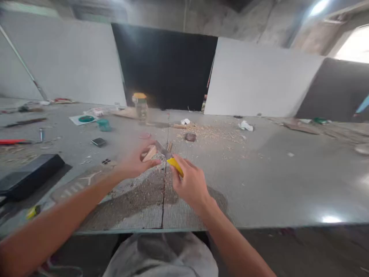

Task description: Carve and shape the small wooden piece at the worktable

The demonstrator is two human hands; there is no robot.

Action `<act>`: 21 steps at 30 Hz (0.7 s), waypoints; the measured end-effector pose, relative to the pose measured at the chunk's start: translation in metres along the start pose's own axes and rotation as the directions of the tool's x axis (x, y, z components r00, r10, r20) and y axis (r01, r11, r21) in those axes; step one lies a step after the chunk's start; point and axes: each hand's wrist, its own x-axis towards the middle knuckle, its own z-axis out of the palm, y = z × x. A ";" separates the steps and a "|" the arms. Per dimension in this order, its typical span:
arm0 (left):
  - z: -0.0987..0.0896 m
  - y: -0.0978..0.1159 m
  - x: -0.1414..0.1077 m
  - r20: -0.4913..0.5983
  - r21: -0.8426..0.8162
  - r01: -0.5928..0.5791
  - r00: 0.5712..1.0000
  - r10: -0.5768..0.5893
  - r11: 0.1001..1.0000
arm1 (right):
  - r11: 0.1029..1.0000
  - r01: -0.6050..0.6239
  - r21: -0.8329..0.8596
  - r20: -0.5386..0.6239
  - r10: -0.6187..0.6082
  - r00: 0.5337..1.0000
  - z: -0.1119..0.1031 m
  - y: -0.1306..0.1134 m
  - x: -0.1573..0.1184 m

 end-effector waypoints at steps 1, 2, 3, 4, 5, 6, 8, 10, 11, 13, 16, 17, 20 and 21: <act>0.000 -0.004 0.000 0.024 0.004 0.011 1.000 -0.011 1.000 | 1.000 -0.004 0.002 0.009 0.004 1.000 -0.002 -0.001 0.002; 0.000 -0.007 -0.001 0.045 -0.007 0.021 0.999 -0.021 1.000 | 1.000 -0.013 0.015 0.019 0.013 1.000 -0.004 -0.002 0.003; 0.000 -0.010 -0.001 0.066 -0.031 0.031 0.997 -0.029 0.999 | 0.999 -0.029 0.037 0.030 0.028 0.999 -0.005 -0.003 0.005; 0.000 -0.012 -0.001 0.084 -0.068 0.041 0.996 -0.035 0.997 | 0.996 -0.051 0.070 0.043 0.048 0.998 -0.007 -0.004 0.006; -0.001 -0.013 0.000 0.103 -0.109 0.050 0.994 -0.039 0.993 | 0.990 -0.079 0.112 0.064 0.072 0.995 -0.008 -0.005 0.007; -0.002 -0.013 0.000 0.118 -0.172 0.060 0.992 -0.040 0.983 | 0.980 -0.115 0.165 0.083 0.102 0.991 -0.009 -0.006 0.007; -0.004 -0.013 0.001 0.129 -0.382 0.088 0.991 -0.041 0.920 | 0.936 -0.195 0.294 0.114 0.169 0.979 -0.010 -0.006 0.007; -0.007 -0.012 0.003 0.163 -0.631 0.153 0.985 -0.063 0.761 | 0.865 -0.263 0.428 0.148 0.220 0.964 -0.010 -0.003 0.007; -0.008 -0.012 0.003 0.210 -0.722 0.206 0.975 -0.075 0.660 | 0.826 -0.289 0.484 0.173 0.233 0.957 -0.010 -0.002 0.008; -0.010 -0.012 0.003 0.328 -0.802 0.325 0.941 -0.085 0.501 | 0.761 -0.330 0.559 0.245 0.228 0.942 -0.011 0.001 0.011; -0.008 -0.014 0.001 0.427 -0.785 0.421 0.899 -0.096 0.455 | 0.749 -0.347 0.564 0.323 0.187 0.928 -0.013 0.005 0.023; -0.007 -0.015 0.000 0.419 -0.777 0.415 0.902 -0.104 0.474 | 0.774 -0.335 0.538 0.316 0.183 0.931 -0.013 0.006 0.030; -0.003 -0.018 0.000 0.329 -0.751 0.355 0.932 -0.151 0.556 | 0.851 -0.280 0.445 0.244 0.186 0.952 -0.006 0.013 0.052; -0.002 -0.019 0.001 0.290 -0.736 0.338 0.940 -0.178 0.587 | 0.850 -0.281 0.446 0.253 0.181 0.950 -0.002 0.017 0.060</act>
